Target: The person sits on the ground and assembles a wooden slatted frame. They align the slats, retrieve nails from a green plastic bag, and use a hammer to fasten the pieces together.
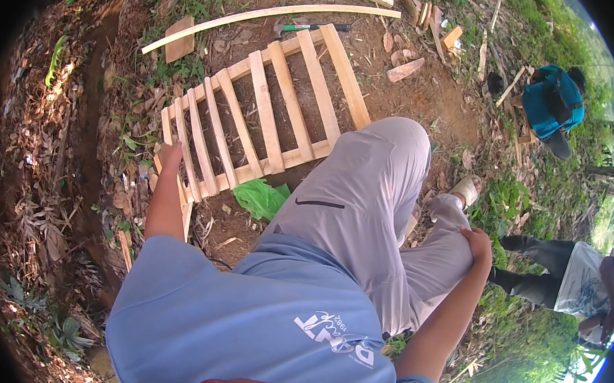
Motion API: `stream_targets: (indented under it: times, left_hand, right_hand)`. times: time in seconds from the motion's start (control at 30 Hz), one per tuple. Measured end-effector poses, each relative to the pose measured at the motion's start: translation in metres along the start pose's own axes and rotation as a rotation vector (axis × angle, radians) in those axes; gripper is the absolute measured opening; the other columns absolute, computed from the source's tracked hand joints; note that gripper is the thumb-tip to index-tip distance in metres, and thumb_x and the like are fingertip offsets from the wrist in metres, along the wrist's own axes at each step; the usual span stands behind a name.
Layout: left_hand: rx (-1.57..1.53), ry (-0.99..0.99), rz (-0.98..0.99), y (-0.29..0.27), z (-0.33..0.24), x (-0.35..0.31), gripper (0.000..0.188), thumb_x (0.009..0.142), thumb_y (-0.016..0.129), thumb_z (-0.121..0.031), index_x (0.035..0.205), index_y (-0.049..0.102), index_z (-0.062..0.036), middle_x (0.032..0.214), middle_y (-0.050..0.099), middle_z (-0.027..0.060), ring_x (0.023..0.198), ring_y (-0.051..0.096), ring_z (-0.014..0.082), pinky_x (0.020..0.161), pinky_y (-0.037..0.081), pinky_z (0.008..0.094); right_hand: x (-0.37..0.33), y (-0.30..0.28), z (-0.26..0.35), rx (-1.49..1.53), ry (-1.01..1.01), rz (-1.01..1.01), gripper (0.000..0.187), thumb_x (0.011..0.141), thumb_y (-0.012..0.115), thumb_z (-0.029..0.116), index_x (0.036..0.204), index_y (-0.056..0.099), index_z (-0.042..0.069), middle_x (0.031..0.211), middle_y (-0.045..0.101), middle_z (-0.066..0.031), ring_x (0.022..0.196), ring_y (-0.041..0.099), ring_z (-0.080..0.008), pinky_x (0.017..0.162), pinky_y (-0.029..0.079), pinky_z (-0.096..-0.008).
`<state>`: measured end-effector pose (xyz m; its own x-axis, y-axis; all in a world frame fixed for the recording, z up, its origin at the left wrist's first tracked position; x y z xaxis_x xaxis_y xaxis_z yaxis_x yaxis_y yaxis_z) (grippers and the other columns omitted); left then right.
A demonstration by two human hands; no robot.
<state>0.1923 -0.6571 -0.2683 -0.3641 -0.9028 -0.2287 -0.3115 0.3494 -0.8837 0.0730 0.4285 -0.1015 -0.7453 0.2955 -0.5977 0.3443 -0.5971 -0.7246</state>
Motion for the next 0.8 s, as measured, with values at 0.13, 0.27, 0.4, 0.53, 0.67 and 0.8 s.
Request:
stream_targets:
  times: [0.13,0.27,0.4,0.53,0.67,0.8]
  left_hand:
    - [-0.197,0.719,0.017,0.003,-0.17,-0.133,0.072,0.095,0.078,-0.026,0.151,0.047,0.0071,0.155,0.048,0.0292,0.148,0.044,0.0455,0.128,0.032,0.0512]
    - [0.015,1.249,0.318,0.014,-0.3,-0.322,0.09,0.091,0.083,-0.031,0.16,0.036,0.0011,0.17,0.029,0.0245,0.16,0.028,0.0417,0.132,0.026,0.0525]
    - [0.266,1.591,0.324,0.05,-0.333,-0.417,0.102,0.086,0.085,-0.034,0.167,0.031,-0.0032,0.176,0.022,0.0202,0.164,0.024,0.0384,0.133,0.023,0.0513]
    - [0.292,1.745,0.067,0.097,-0.342,-0.442,0.08,0.098,0.066,-0.03,0.166,0.035,-0.0042,0.174,0.03,0.0193,0.163,0.028,0.0352,0.132,0.027,0.0493]
    - [0.223,1.797,-0.08,0.126,-0.349,-0.455,0.063,0.106,0.046,-0.028,0.164,0.041,-0.0046,0.171,0.038,0.0195,0.159,0.037,0.0335,0.128,0.033,0.0468]
    - [0.3,1.767,-0.142,0.164,-0.349,-0.45,0.063,0.107,0.043,-0.03,0.165,0.04,-0.0044,0.171,0.038,0.0203,0.158,0.038,0.0349,0.128,0.034,0.0462]
  right_hand:
    - [-0.012,0.003,-0.009,-0.026,0.013,-0.021,0.064,0.087,0.081,0.047,0.121,0.077,-0.007,0.104,0.08,-0.0195,0.093,0.075,-0.0272,0.091,0.055,-0.0385]
    - [-0.007,0.0,-0.007,-0.018,0.008,0.004,0.063,0.087,0.08,0.047,0.12,0.078,-0.007,0.104,0.08,-0.0198,0.093,0.075,-0.028,0.091,0.055,-0.0388]
    - [-0.018,-0.002,-0.006,-0.007,0.011,-0.035,0.064,0.087,0.081,0.047,0.121,0.078,-0.007,0.105,0.08,-0.0204,0.094,0.075,-0.0281,0.092,0.055,-0.0388]
    - [-0.003,0.0,-0.016,0.046,0.021,-0.04,0.065,0.086,0.082,0.046,0.122,0.077,-0.007,0.105,0.08,-0.0205,0.094,0.075,-0.0279,0.093,0.055,-0.0383]
    - [-0.01,0.0,-0.006,0.021,0.007,-0.042,0.065,0.086,0.082,0.045,0.122,0.077,-0.008,0.105,0.08,-0.0198,0.095,0.075,-0.0268,0.092,0.055,-0.0369]
    - [-0.014,-0.003,-0.004,0.049,0.032,-0.02,0.067,0.086,0.082,0.045,0.125,0.076,-0.009,0.107,0.08,-0.019,0.096,0.075,-0.0248,0.093,0.055,-0.0356]
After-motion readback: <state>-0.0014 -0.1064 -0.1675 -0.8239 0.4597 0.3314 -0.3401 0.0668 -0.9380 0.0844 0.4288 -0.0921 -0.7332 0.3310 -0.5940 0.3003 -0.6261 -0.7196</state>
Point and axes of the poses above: each hand's wrist, its own x-axis towards the middle knuckle, its own y-axis out of the palm, z = x × y, the point moved 7 cm from there along x, towards the middle knuckle
